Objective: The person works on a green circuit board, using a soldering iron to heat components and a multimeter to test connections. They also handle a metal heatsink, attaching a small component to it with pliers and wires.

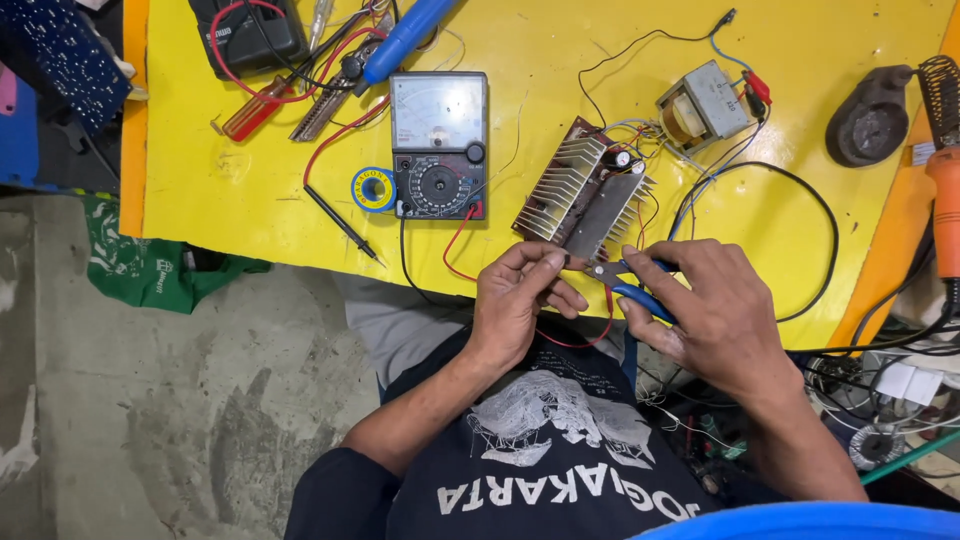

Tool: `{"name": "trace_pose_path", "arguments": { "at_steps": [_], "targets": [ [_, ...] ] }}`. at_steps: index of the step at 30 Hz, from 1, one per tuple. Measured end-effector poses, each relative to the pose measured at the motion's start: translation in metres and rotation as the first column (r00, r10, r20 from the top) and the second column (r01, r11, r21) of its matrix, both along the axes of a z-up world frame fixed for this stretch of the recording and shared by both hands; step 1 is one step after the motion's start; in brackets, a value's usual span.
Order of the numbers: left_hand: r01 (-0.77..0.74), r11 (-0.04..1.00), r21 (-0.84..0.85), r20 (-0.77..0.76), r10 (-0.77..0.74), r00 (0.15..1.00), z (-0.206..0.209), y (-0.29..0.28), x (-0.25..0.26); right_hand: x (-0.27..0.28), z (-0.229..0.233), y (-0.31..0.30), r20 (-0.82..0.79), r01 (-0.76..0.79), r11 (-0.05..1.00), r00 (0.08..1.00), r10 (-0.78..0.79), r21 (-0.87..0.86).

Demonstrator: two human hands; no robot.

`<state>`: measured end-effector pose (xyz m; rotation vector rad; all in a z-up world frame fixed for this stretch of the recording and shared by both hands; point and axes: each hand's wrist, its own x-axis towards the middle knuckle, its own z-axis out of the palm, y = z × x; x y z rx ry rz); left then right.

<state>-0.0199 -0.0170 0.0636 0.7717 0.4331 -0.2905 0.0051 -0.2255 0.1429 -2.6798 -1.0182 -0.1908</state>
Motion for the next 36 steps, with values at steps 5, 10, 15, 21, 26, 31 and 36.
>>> {"name": "trace_pose_path", "arguments": {
  "at_steps": [5,10,15,21,26,31,36],
  "targets": [
    [0.019,0.998,-0.062,0.06,-0.015,0.998,-0.0064,0.0007,-0.0054,0.0021,-0.0038,0.0068,0.017,-0.012,1.0,1.0,0.012,-0.02],
    [0.036,0.995,-0.088,0.075,-0.03,0.997,-0.0067,0.0024,-0.0052,0.0034,-0.0054,0.0092,0.002,-0.026,1.0,1.0,0.026,0.006],
    [0.03,0.997,-0.072,0.072,-0.025,0.997,-0.0097,0.0028,-0.0064,0.0049,-0.0066,0.0091,-0.008,-0.052,0.998,0.999,0.052,0.019],
    [0.033,0.999,0.035,0.185,-0.039,0.982,-0.0045,0.0043,-0.0071,0.0054,-0.0058,0.0087,-0.005,-0.041,0.999,0.999,0.041,-0.034],
    [0.026,0.999,0.037,0.203,-0.033,0.979,-0.0034,0.0046,-0.0069,0.0056,-0.0065,0.0085,-0.004,-0.044,0.999,0.999,0.044,-0.019],
    [0.017,0.999,0.045,0.202,-0.025,0.979,-0.0034,0.0042,-0.007,0.0064,-0.0076,0.0084,-0.021,-0.047,0.999,0.999,0.046,-0.004],
    [0.009,0.999,0.046,0.213,-0.019,0.977,-0.0034,0.0036,-0.0072,0.0078,-0.0073,0.0097,-0.04,-0.037,0.999,0.998,0.037,0.006]
  ]
}}
